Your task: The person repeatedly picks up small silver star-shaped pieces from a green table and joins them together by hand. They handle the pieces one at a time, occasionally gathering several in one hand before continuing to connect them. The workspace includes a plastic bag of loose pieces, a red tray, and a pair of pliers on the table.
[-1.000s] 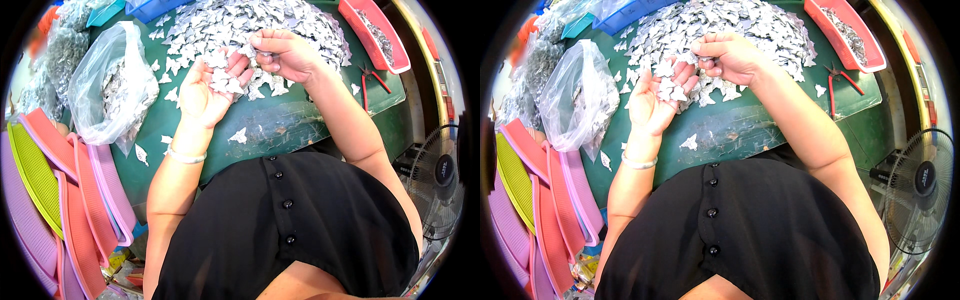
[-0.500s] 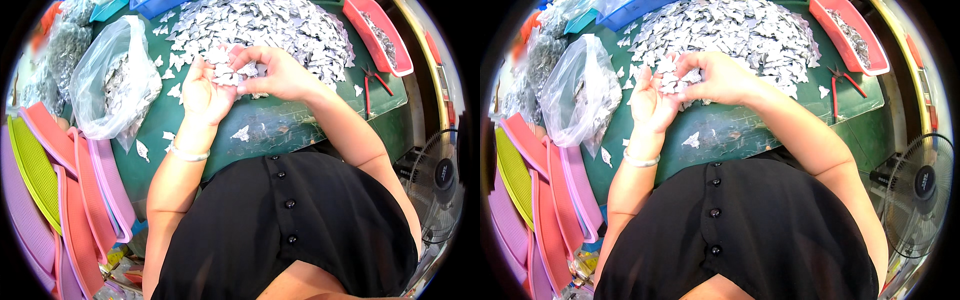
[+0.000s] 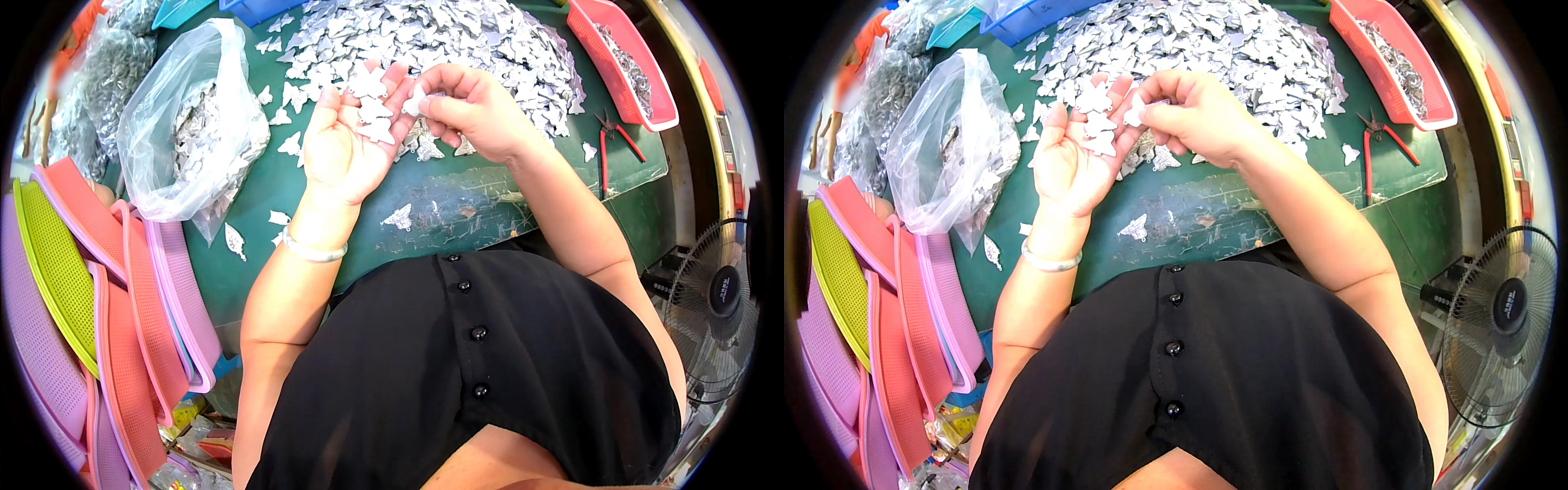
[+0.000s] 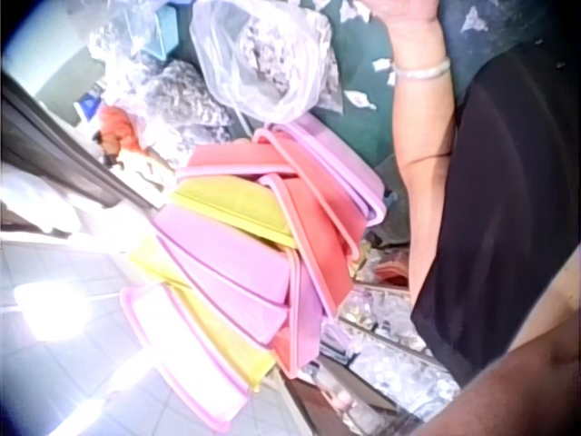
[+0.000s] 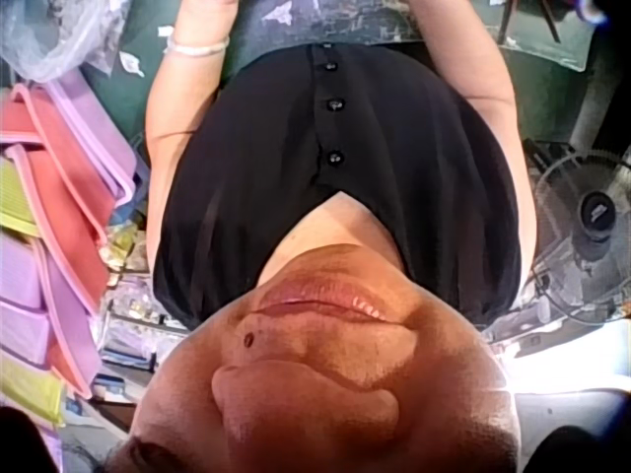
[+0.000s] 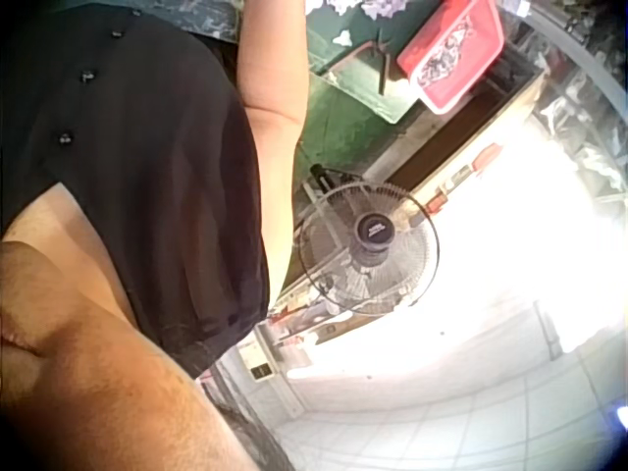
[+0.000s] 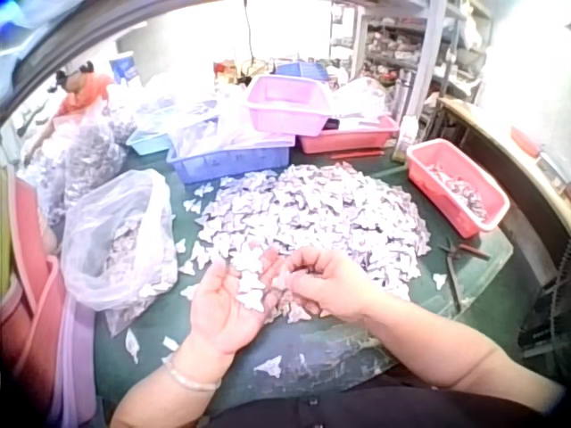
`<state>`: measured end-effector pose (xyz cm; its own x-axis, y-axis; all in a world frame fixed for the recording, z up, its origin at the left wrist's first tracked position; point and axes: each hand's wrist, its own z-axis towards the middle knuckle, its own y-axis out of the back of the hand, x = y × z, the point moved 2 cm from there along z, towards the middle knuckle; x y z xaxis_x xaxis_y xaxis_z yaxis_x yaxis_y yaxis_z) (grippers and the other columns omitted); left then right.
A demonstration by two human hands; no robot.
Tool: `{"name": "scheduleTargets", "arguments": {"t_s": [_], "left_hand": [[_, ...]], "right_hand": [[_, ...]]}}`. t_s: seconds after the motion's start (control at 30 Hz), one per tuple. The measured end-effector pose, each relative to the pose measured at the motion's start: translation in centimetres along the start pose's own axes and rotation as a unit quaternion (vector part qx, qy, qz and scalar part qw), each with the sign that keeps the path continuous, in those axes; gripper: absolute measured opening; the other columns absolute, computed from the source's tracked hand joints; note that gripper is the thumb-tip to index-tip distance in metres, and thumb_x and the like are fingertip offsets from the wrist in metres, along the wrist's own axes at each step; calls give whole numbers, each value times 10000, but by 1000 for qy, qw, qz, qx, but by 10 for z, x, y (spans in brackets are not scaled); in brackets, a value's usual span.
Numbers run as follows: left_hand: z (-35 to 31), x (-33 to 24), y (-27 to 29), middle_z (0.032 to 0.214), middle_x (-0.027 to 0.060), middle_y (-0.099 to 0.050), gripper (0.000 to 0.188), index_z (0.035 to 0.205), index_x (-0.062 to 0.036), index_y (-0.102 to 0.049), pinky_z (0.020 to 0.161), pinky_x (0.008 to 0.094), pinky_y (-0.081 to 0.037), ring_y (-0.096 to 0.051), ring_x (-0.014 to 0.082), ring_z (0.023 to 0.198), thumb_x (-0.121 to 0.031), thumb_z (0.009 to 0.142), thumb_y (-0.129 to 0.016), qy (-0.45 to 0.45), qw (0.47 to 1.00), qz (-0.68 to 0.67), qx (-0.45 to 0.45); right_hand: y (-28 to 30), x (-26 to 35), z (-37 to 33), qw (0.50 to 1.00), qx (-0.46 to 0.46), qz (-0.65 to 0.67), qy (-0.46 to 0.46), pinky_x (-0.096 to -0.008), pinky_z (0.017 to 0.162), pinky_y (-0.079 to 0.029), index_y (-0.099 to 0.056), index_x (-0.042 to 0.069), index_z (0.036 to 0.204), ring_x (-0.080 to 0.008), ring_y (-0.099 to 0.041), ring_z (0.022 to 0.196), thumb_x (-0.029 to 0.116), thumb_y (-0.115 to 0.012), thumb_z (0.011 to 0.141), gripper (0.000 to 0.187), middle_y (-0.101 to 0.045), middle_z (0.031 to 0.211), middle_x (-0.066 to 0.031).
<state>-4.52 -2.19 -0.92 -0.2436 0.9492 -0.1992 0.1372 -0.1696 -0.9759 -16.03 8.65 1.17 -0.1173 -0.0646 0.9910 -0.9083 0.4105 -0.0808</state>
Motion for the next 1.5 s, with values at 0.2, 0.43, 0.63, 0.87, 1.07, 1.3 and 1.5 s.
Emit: {"name": "scheduleTargets", "arguments": {"t_s": [0.2, 0.43, 0.63, 0.87, 1.07, 1.3, 1.5], "left_hand": [[1, 2, 3, 1259, 143, -431, 362, 1245, -71, -367, 940, 428, -357, -410, 282, 1173, -253, 939, -304, -30, 999, 38, 7], [2, 5, 5, 1246, 144, -432, 317, 1240, -58, -349, 992, 403, -324, -395, 273, 1178, -144, 936, -317, -111, 991, 73, -27], [2, 4, 3, 1249, 150, -429, 325, 1239, -56, -356, 1012, 408, -299, -380, 273, 1186, -182, 945, -296, -114, 991, 65, -20], [-1, 3, -5, 1240, 159, -444, 408, 1222, -53, -390, 996, 399, -317, -390, 280, 1177, -315, 951, -234, -94, 995, 27, 12], [1, -1, 1, 1215, 149, -469, 378, 1215, -55, -397, 959, 406, -357, -430, 266, 1145, -285, 947, -265, -80, 997, -2, 17], [2, 3, 4, 1192, 99, -494, 316, 1220, -72, -407, 794, 336, -437, -482, 210, 1068, -179, 928, -352, -96, 991, 89, 20], [-1, 13, 1, 1202, 66, -484, 337, 1232, -56, -442, 721, 268, -419, -484, 143, 998, -86, 897, -421, -133, 959, 249, -34]], "right_hand": [[-4, 3, -2, 981, -3, 185, -50, -198, 449, -407, -538, 38, 907, -111, -540, 623, 50, -545, 804, 104, -557, 799, -38], [-27, -3, -5, 997, 0, 60, -56, -186, 453, -396, -537, 23, 873, -66, -508, 582, 60, -654, 738, 183, -555, 786, -24], [-39, -7, -4, 998, -43, -50, -12, -178, 432, -352, -528, 23, 860, -50, -487, 554, 37, -667, 701, 211, -552, 754, -19], [-36, -11, -3, 996, -44, 75, 4, -179, 432, -356, -525, 18, 928, -67, -507, 563, 4, -641, 707, 250, -566, 803, -37], [-28, -8, -4, 980, -55, 193, -14, -213, 439, -415, -542, 8, 988, -111, -526, 569, -7, -564, 744, 246, -563, 787, -64], [-31, -8, -1, 963, -108, 243, -47, -261, 524, -471, -544, 9, 953, -127, -540, 653, 42, -536, 798, 159, -572, 867, -67], [-32, -11, 2, 971, -88, 215, -64, -256, 558, -489, -534, 33, 967, -130, -551, 706, 188, -595, 829, 216, -551, 886, -41]]}}
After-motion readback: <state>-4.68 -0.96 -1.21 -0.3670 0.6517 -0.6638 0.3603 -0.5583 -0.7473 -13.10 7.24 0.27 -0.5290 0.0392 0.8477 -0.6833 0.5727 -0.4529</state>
